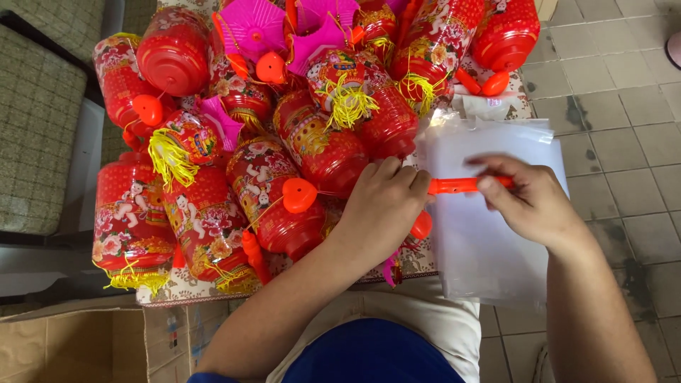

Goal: Assembling small decorative lanterns by attaching handles and packaging them into individual plastic bags

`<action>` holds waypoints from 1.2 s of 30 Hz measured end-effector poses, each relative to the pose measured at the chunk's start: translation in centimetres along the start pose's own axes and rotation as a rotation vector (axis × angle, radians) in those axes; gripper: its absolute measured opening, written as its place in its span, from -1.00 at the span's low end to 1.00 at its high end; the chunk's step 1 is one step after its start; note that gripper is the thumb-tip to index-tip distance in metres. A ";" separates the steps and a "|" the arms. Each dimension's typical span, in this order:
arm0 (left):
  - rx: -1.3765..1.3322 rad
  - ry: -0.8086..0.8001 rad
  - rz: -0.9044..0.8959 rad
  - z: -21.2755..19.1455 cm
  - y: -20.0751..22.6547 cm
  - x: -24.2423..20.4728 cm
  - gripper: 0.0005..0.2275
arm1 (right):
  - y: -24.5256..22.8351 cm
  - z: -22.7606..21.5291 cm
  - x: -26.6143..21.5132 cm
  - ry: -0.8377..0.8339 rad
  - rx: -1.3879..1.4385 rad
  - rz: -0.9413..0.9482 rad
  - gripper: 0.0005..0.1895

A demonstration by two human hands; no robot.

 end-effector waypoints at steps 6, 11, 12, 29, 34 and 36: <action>-0.084 -0.090 -0.041 1.1 -0.3 0.3 -0.83 | -0.2 -0.3 0.2 0.038 0.099 -0.060 -0.76; -0.044 -0.139 -0.028 1.8 -0.4 0.5 -0.78 | -0.5 0.4 0.6 -0.036 0.026 -0.031 -0.64; -0.043 -0.135 -0.022 1.7 -0.5 0.6 -0.78 | -0.5 0.6 0.6 -0.074 -0.081 0.005 -0.60; 0.141 -0.226 -0.008 3.6 -0.4 2.3 -0.95 | 0.9 -3.0 -0.2 0.329 0.047 -0.249 -0.71; 0.143 -0.014 -0.016 0.6 -0.4 2.9 -0.77 | 1.0 -1.0 0.6 0.371 0.079 -0.207 -0.71; -0.444 -0.074 -0.204 0.0 -2.4 2.8 -0.64 | 1.7 1.0 0.9 0.275 0.377 -0.144 -0.69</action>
Point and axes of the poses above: each hand's wrist, its own x-axis towards the middle knuckle, its own z-axis out of the palm, y = z × x, the point moved 10 cm from there along x, towards the middle knuckle, and after that the axes turned 7 degrees about -z, right-handed, at the moved point
